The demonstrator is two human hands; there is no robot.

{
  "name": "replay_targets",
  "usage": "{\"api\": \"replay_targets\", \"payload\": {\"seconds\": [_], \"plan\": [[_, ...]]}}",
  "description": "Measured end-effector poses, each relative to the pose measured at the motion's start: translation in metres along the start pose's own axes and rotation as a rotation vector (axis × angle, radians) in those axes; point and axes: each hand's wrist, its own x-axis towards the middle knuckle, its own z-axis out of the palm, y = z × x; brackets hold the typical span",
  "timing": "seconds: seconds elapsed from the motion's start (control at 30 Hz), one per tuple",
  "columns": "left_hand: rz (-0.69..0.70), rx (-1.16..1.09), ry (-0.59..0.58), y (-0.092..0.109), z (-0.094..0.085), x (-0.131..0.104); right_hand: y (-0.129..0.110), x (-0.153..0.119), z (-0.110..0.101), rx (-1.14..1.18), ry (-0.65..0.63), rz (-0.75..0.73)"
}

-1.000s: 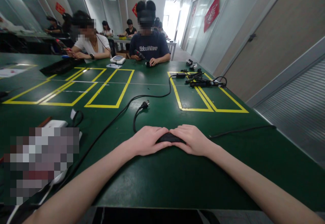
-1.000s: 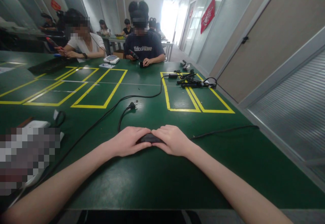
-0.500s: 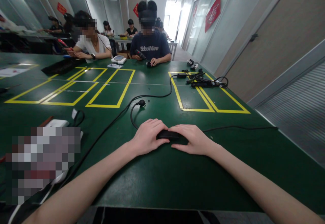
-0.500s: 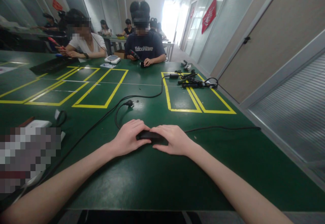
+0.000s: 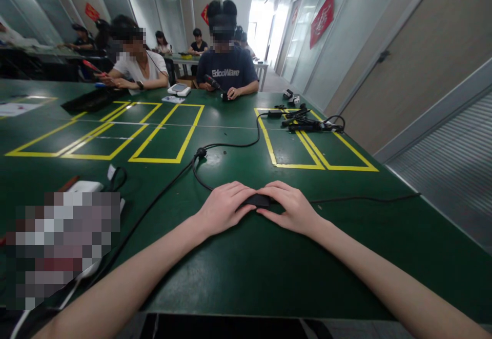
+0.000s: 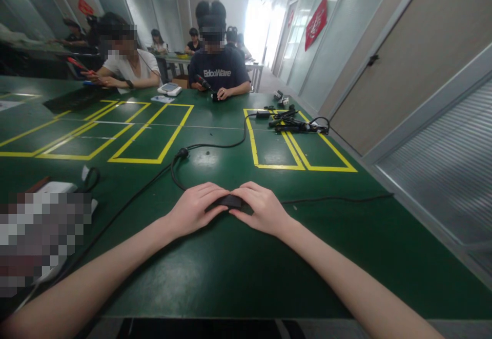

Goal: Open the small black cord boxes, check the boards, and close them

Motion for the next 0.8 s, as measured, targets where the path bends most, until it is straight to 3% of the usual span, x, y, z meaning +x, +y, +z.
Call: {"api": "replay_targets", "payload": {"seconds": [0.3, 0.47, 0.8], "plan": [[-0.09, -0.031, -0.098, 0.0012, -0.0021, -0.0006, -0.0029, -0.0023, 0.004, 0.091, -0.009, 0.025], [-0.096, -0.036, -0.067, 0.0029, 0.0002, -0.0004, -0.005, -0.0007, 0.0034, 0.109, -0.009, 0.067], [-0.154, -0.087, -0.081, 0.0043, 0.0005, -0.0027, -0.0051, -0.0001, -0.0002, 0.117, -0.008, 0.002]]}}
